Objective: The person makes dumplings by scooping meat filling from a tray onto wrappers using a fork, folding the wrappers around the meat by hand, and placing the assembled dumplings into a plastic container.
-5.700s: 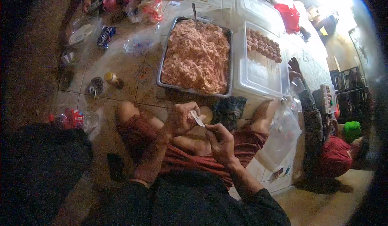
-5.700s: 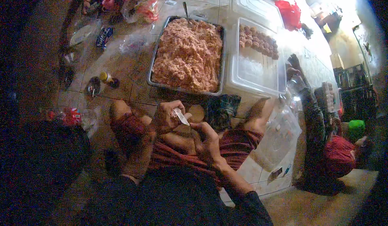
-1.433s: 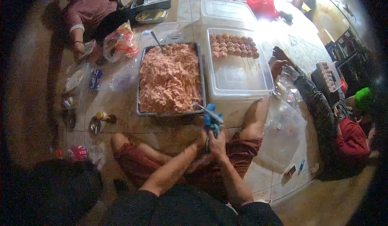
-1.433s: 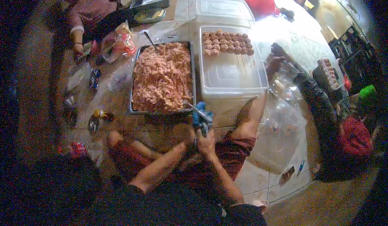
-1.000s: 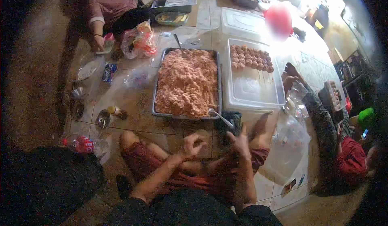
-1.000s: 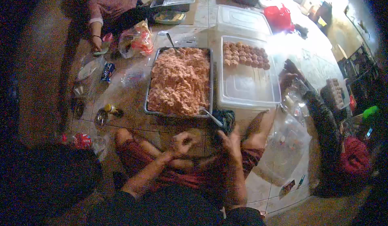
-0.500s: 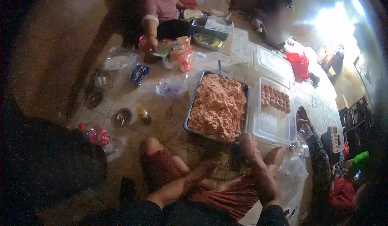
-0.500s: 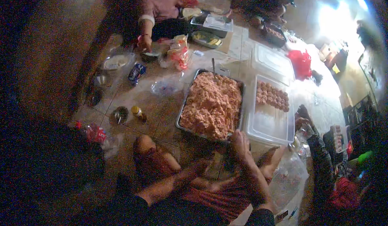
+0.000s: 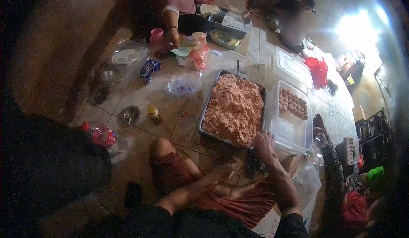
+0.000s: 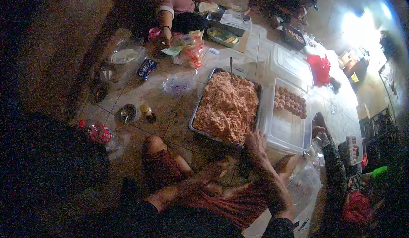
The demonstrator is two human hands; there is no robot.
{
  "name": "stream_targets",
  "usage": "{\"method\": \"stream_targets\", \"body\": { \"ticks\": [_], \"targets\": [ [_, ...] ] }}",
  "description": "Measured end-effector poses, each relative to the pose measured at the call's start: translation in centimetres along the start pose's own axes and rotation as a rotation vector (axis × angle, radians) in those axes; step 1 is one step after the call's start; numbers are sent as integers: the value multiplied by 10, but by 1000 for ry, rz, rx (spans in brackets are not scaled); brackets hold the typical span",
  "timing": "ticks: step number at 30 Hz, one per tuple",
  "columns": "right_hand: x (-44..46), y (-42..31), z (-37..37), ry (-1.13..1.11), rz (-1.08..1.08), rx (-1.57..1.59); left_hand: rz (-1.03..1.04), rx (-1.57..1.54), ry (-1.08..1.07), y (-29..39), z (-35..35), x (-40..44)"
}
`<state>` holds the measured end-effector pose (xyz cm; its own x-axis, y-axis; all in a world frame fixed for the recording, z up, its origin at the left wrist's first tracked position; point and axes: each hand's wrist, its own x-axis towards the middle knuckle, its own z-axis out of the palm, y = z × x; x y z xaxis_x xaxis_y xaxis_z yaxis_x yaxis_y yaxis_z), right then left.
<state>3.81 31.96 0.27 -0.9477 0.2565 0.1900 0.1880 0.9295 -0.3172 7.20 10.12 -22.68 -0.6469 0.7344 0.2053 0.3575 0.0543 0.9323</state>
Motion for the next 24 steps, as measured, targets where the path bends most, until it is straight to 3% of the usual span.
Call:
{"method": "stream_targets", "body": {
  "ticks": [2,3,5,9,11,13,17,21,23,24],
  "targets": [
    [27,-87,-53,158,-214,-266,-84,-111,-76,21,-18,6],
    [53,-141,-78,232,-228,-89,-107,-146,-101,31,-26,8],
    [106,-189,-84,-50,-107,177,-120,-188,-133,52,-39,13],
    [242,-250,-7,108,31,704,-92,-192,-157,70,-52,9],
    [266,-298,-24,4,283,1206,-96,-205,-174,73,-63,6],
    [302,-304,0,-22,266,1289,-109,-212,-187,76,-70,-1],
    [357,-293,60,180,-16,1037,-116,-217,-194,82,-78,-4],
    [324,-288,13,145,40,1008,-103,-227,-204,85,-75,-1],
    [322,-278,14,159,127,1161,-79,-218,-201,89,-71,3],
    [310,-275,15,258,36,1367,-59,-202,-202,90,-69,6]
  ]
}}
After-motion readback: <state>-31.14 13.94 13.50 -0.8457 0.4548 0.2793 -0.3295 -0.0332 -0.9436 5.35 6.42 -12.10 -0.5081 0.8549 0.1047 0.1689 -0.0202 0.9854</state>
